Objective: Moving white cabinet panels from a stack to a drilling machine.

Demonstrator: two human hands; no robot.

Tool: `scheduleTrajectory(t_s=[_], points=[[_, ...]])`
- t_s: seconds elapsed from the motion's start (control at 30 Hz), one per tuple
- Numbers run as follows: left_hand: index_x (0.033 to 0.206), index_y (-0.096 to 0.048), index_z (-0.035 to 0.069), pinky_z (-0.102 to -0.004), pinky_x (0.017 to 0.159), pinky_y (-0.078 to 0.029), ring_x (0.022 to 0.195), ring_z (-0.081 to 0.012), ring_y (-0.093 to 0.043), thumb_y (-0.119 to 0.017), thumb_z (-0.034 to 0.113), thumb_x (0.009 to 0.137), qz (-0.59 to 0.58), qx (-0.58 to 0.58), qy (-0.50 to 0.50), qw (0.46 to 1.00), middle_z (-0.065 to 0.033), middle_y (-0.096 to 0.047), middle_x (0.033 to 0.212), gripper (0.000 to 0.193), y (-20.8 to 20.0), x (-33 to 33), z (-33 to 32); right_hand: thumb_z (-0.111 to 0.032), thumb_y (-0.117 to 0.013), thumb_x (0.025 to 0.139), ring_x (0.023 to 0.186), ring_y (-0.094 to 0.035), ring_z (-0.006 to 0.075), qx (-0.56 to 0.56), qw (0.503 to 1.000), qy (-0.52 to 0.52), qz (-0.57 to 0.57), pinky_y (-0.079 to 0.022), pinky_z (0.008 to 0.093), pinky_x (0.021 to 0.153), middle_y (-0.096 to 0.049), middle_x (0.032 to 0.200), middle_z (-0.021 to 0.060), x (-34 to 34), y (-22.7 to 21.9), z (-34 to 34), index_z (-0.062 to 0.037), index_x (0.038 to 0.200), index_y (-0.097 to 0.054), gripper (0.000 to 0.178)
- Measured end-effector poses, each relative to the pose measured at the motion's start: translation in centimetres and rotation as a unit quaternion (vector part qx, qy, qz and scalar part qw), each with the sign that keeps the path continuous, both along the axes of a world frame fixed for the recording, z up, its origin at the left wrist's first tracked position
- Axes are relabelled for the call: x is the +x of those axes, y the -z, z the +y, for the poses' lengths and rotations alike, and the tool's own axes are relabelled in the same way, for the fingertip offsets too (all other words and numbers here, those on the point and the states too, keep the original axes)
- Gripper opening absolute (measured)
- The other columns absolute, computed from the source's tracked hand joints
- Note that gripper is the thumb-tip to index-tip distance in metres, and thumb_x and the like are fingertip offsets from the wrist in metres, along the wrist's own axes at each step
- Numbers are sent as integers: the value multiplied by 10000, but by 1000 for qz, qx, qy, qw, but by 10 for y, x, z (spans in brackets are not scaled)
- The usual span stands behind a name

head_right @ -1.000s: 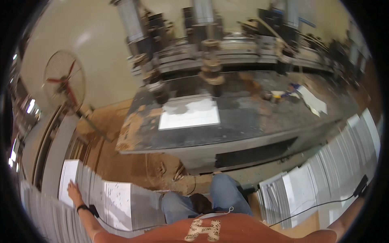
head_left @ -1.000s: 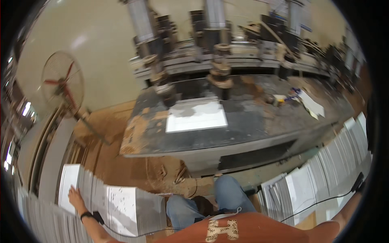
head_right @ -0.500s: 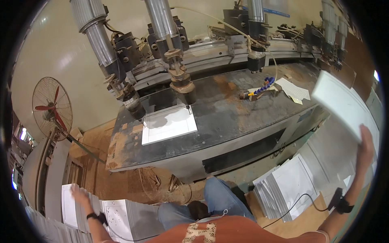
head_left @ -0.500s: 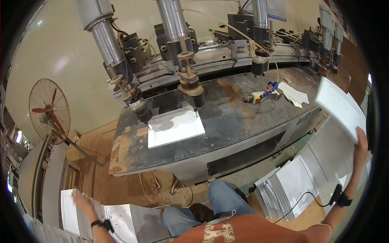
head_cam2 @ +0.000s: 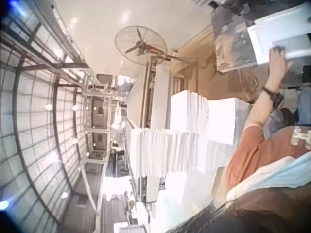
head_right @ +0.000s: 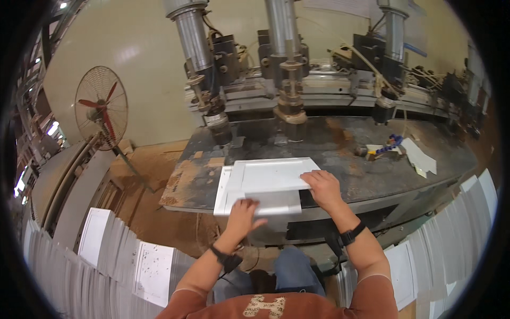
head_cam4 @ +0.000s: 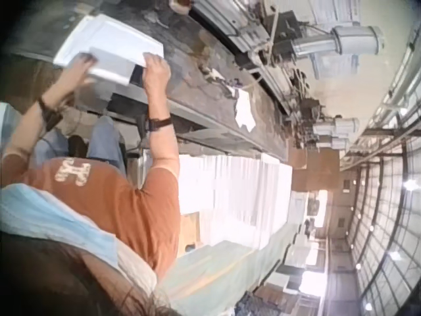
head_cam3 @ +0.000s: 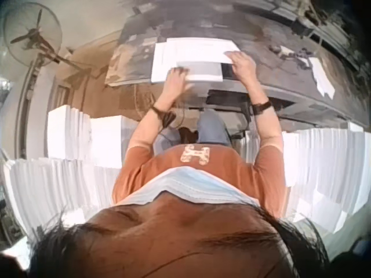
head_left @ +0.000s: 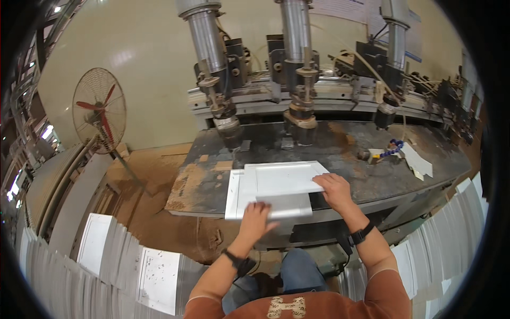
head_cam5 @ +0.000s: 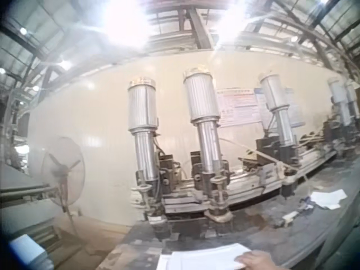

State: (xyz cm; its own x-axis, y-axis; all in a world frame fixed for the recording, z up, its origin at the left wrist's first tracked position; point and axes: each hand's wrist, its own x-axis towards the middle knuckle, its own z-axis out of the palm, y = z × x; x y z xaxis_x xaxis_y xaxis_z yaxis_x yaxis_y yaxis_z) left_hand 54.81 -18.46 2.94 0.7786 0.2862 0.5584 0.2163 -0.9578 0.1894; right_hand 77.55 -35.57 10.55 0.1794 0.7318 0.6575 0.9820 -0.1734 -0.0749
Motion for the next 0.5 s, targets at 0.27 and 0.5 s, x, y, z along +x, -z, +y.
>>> scheduleTrajectory(t_s=[0.27,0.5], points=[[1123,-650,133,-312,744,-471,805,-196,-541,-591,47,685,50,138,-29,989,-20,-566,876,450,-28,-238,-33,-300,-694,768,1195,-482,358,-121,990,-55,39,-408,448,983,-568,1245,115,31,77,111,-61,1156,-589,468],[1091,-632,111,-326,723,-469,869,-230,-571,-582,43,743,46,269,-340,900,-26,-638,1060,359,-87,-351,30,-298,-682,789,1248,-425,373,-176,981,-37,72,-385,461,1006,-533,1284,136,7,67,125,-67,1202,-567,487]])
